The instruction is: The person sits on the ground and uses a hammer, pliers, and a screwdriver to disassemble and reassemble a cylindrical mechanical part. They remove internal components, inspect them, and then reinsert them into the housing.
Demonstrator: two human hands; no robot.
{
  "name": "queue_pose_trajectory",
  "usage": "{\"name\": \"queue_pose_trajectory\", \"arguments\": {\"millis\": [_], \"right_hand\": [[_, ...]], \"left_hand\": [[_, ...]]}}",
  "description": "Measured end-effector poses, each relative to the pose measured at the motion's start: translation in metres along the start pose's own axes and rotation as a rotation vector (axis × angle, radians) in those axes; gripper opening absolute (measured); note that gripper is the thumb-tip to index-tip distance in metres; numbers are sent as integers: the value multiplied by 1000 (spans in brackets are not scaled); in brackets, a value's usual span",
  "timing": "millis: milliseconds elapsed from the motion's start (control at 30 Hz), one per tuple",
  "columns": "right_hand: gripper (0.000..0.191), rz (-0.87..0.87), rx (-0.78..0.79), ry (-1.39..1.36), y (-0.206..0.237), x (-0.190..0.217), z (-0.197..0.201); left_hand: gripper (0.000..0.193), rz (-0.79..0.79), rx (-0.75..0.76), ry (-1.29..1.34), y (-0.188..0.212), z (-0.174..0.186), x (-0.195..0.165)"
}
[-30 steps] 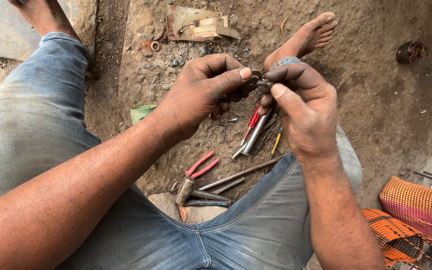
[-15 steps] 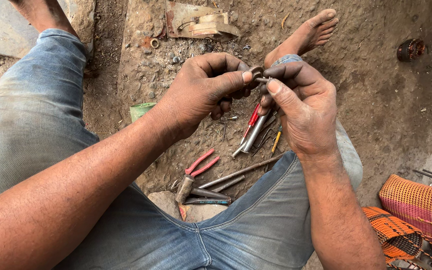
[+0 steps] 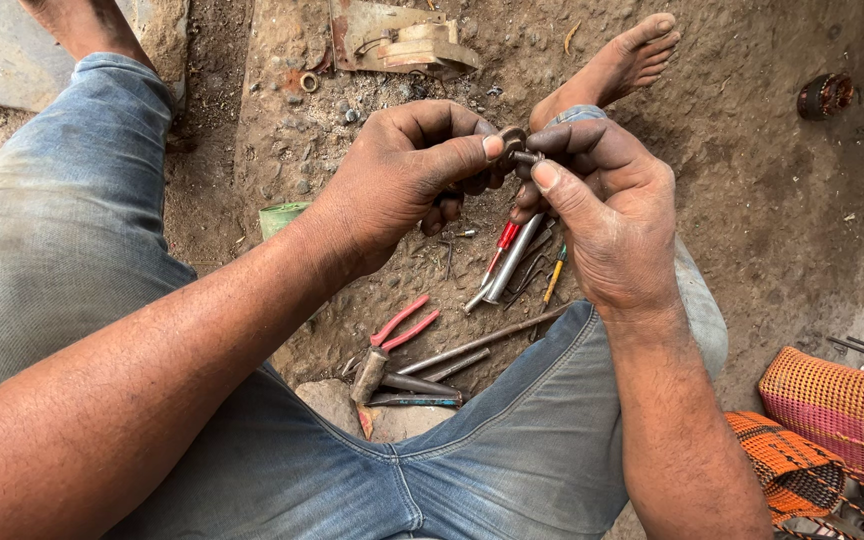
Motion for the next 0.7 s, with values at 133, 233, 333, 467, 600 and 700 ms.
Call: {"name": "queue_pose_trajectory", "arguments": {"millis": [133, 233, 333, 467, 600, 700], "right_hand": [[15, 10, 8, 27, 1, 3, -1], [16, 32, 25, 53, 4, 5, -1], [17, 63, 40, 102, 5, 4, -1], [18, 133, 85, 91, 4, 3, -1], [20, 155, 104, 84, 5, 1, 0], [19, 157, 101, 111, 5, -1, 2]], "left_hand": [[19, -2, 5, 4, -1, 0, 1], [19, -17, 11, 3, -2, 0, 1], [19, -21, 7, -7, 0, 0, 3], [19, -24, 12, -21, 1, 0, 4], [18, -21, 6, -49, 1, 0, 3], [20, -37, 16, -25, 2, -1, 2]]}}
Point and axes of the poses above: each hand's wrist, its own y-axis away from the middle knuckle, its own z-axis out of the back of the hand, x = y × z, the point moved 6 cm from there along -y, towards the middle knuckle, and after that the axes turned 2 degrees about -y, right-handed, at the moved point
